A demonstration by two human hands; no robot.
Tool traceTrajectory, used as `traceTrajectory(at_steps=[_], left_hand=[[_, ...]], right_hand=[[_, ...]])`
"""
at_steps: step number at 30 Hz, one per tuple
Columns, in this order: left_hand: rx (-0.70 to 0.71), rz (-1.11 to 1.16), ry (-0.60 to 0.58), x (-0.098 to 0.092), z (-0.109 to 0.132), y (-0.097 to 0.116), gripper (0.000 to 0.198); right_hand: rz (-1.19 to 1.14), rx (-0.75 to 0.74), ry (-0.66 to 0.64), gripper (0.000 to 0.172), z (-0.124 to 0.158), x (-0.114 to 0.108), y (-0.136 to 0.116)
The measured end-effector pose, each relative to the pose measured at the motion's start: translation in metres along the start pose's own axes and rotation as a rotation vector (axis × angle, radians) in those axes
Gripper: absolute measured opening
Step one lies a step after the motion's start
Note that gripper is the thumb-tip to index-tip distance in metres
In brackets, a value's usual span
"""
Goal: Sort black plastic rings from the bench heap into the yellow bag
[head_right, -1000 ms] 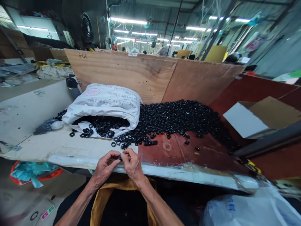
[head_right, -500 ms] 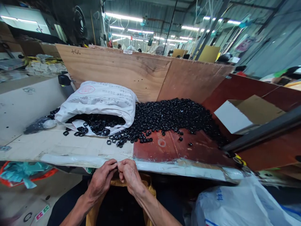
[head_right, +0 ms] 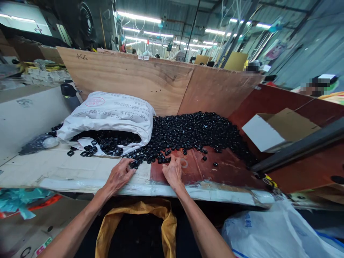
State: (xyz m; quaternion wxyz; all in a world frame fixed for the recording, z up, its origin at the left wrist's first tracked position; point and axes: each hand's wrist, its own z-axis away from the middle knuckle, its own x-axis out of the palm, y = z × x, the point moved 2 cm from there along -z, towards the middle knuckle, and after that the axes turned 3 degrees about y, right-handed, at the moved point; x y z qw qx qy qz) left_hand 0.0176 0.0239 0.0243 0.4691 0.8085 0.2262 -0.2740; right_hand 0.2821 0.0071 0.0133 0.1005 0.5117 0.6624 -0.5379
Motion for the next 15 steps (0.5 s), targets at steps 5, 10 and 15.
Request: traceTrajectory(at_steps=[5,10,15], left_hand=[[-0.125,0.041,0.016,0.015,-0.005,-0.015,0.019],[-0.255,0.196,0.037,0.009,0.000,-0.017,0.019],[-0.368,0.517,-0.004,0.009,0.003,-0.014,0.029]], right_hand=[[-0.101,-0.212,-0.085,0.042,0.007,0.037,-0.006],[-0.189,-0.250,-0.022,0.040,0.019,0.034,-0.029],[-0.335,-0.292,-0.223,0.013,0.036,0.013,-0.040]])
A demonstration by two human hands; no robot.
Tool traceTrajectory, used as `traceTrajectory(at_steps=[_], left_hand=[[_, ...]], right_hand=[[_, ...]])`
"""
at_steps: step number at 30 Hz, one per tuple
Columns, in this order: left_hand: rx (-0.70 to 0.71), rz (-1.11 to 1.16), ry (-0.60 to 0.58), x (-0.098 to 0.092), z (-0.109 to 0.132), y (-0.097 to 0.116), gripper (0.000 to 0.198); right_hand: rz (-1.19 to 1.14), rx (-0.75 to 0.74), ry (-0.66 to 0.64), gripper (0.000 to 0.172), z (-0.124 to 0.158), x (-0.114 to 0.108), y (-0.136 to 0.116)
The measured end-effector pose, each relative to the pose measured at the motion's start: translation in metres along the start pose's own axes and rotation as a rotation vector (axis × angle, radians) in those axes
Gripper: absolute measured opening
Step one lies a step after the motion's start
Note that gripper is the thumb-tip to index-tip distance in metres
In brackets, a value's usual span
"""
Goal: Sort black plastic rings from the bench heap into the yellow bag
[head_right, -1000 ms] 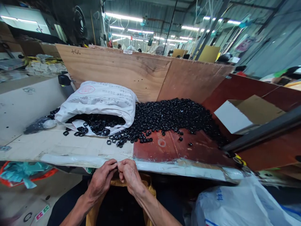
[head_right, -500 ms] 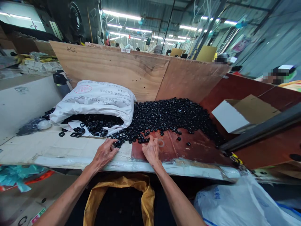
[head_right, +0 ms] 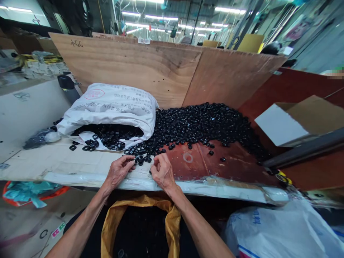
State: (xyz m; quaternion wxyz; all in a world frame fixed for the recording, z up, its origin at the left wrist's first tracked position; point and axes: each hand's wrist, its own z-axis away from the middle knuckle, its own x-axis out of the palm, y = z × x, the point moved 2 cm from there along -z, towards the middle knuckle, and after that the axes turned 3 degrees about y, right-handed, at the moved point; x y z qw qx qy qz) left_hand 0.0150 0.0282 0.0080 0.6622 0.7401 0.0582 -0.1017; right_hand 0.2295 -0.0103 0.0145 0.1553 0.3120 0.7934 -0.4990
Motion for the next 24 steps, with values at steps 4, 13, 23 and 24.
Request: traceTrajectory(at_steps=[4,13,23,24], left_hand=[[-0.111,0.264,-0.081,-0.002,0.003,0.003,0.039],[-0.145,0.352,-0.104,-0.005,0.003,0.001,0.041],[0.101,0.163,-0.108,-0.004,0.000,0.007,0.025],[0.105,0.159,-0.112,-0.004,0.000,0.007,0.025]], right_hand=[[-0.008,-0.082,-0.239,0.008,0.011,0.006,-0.011],[-0.467,0.247,-0.181,0.029,-0.011,0.026,-0.004],[-0.562,0.193,-0.189,0.024,-0.014,0.048,-0.010],[-0.579,0.207,-0.188,0.026,-0.013,0.048,-0.009]])
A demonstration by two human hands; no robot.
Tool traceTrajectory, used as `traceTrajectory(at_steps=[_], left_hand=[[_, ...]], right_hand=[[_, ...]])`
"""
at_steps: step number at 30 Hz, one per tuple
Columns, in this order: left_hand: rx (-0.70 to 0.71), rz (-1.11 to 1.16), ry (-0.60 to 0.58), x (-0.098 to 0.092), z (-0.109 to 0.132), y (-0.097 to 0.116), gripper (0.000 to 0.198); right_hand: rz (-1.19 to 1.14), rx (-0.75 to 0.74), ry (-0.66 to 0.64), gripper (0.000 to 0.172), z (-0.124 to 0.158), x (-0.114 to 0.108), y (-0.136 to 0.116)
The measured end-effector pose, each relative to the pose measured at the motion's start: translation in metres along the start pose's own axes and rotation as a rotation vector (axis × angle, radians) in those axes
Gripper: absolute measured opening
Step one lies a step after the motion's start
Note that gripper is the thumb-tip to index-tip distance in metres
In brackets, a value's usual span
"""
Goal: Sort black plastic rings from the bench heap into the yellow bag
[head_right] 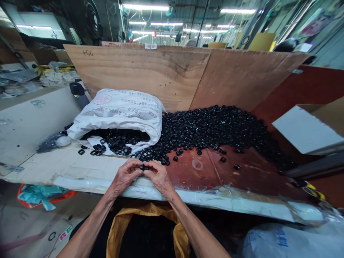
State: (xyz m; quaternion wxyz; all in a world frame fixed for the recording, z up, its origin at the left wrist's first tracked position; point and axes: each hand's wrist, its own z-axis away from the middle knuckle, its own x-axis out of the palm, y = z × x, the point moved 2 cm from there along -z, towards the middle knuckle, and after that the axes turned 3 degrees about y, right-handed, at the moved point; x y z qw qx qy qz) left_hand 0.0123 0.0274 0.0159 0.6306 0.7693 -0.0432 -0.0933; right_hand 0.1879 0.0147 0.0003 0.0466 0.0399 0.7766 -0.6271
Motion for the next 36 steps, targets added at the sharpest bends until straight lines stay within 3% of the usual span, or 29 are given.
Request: traceTrajectory(at_steps=[5,10,19,24,30,36], left_hand=[[-0.131,-0.023,-0.006,0.000,0.003,-0.003,0.031],[-0.061,-0.002,0.001,0.000,0.004,-0.002,0.027],[0.061,-0.096,-0.041,0.000,0.007,-0.005,0.023],[0.107,-0.121,-0.054,0.000,0.008,0.002,0.021],[0.063,-0.065,-0.046,0.001,0.008,0.002,0.022],[0.040,-0.039,-0.080,0.002,0.009,0.002,0.022]], right_hand=[[-0.062,0.071,0.069,0.027,0.002,-0.001,-0.002],[0.043,-0.135,0.074,0.019,0.002,-0.004,-0.012],[0.087,-0.020,0.111,0.032,0.007,0.000,-0.005],[0.248,-0.078,0.078,0.023,0.010,0.001,-0.013],[0.326,-0.182,0.023,0.021,0.013,0.002,-0.021],[0.505,-0.170,0.044,0.047,0.013,0.006,-0.019]])
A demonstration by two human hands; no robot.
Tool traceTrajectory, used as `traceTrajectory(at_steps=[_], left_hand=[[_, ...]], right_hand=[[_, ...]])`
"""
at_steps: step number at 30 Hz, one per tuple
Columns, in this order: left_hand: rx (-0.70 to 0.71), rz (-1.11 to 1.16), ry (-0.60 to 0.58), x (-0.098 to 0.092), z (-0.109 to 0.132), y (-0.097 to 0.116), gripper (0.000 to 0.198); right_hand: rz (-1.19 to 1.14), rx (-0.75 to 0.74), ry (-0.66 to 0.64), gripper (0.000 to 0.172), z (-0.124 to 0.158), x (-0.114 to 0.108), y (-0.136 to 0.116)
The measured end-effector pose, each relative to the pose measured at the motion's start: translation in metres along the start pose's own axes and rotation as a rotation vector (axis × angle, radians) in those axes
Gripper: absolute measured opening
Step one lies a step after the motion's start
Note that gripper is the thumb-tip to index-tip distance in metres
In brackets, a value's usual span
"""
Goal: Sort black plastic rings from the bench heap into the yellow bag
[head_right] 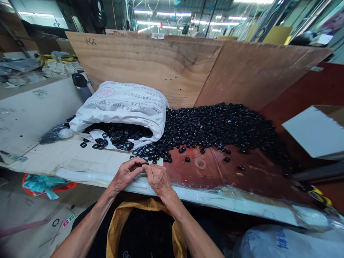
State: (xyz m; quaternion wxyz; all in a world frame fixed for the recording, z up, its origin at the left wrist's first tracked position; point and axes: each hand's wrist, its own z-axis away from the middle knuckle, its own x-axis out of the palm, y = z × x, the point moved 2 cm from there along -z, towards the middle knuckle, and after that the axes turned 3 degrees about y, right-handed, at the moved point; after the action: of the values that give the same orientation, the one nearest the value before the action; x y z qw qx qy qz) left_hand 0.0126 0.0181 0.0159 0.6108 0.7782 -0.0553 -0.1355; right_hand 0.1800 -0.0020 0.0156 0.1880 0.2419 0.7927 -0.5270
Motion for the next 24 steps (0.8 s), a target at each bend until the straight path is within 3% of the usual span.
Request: traceTrajectory(at_steps=[5,10,13,17,20,24], left_hand=[[-0.045,0.014,0.040,-0.0014,0.0012,-0.0029,0.025],[-0.015,0.017,0.045,-0.0011,0.0010,-0.0006,0.023],[-0.004,-0.008,0.051,-0.0009,0.0007,0.0006,0.022],[-0.007,-0.023,0.057,-0.0014,0.0008,0.0004,0.022],[-0.013,-0.032,0.070,-0.0022,0.0014,-0.0005,0.022],[-0.021,-0.041,0.072,-0.0024,0.0012,-0.0029,0.023]], right_hand=[[-0.130,-0.001,0.028,0.024,0.0035,-0.0037,-0.0015],[-0.165,-0.031,0.024,0.023,0.0024,-0.0029,-0.0011],[-0.110,0.008,0.009,0.033,0.0007,-0.0020,-0.0016],[-0.118,-0.047,0.055,0.022,0.0015,-0.0040,-0.0042],[-0.087,-0.103,0.072,0.029,0.0034,-0.0046,-0.0048],[-0.151,-0.113,0.092,0.014,0.0026,-0.0044,-0.0026]])
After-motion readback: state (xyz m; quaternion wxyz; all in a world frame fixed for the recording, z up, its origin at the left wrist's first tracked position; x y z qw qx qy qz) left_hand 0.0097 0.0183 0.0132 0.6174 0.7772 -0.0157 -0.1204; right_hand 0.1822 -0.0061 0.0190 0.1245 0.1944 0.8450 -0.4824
